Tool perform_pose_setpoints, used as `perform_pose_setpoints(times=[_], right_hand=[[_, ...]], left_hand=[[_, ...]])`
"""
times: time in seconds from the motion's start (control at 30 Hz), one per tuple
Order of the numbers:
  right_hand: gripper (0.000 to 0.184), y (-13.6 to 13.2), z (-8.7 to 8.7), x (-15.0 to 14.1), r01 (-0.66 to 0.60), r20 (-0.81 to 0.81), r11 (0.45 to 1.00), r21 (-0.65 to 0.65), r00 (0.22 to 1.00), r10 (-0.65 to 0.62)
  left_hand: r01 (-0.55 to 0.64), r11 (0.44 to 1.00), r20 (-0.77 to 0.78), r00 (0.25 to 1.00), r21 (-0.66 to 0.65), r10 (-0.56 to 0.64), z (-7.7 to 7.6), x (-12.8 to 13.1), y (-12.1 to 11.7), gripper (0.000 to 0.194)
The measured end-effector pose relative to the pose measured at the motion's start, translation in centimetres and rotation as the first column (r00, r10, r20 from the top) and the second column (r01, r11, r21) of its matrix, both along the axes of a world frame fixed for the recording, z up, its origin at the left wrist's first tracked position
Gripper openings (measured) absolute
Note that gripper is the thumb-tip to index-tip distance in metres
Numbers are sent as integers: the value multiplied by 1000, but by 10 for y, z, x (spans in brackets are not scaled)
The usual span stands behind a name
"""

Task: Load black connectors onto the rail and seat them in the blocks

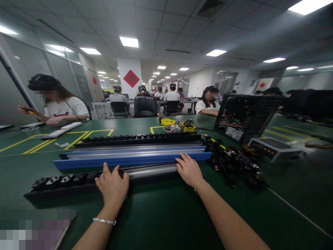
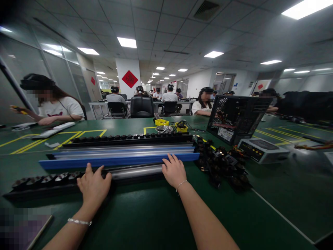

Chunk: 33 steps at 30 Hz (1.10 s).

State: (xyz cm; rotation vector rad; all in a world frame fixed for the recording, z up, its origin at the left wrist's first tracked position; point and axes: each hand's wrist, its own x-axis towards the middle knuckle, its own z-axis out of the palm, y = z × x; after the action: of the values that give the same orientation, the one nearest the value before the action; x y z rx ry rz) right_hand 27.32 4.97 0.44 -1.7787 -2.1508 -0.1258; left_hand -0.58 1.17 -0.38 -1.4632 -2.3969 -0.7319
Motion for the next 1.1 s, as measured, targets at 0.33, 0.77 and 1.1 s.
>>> perform_pose_setpoints(times=[0.33, 0.77, 1.1], right_hand=[[43, 0, -1, 0, -2, -2, 1000, 9, 1000, 2], [43, 1, -1, 0, 8, 2, 1000, 0, 1000, -8], [43, 0, 0, -1, 12, -3, 1000, -11, 1000, -12]], left_hand=[[8, 1000, -11, 1000, 6, -7, -3, -1, 2, 46], [37, 999, -29, 999, 18, -36, -2, 4, 1, 45], [77, 997, -56, 996, 7, -76, -3, 9, -1, 45]])
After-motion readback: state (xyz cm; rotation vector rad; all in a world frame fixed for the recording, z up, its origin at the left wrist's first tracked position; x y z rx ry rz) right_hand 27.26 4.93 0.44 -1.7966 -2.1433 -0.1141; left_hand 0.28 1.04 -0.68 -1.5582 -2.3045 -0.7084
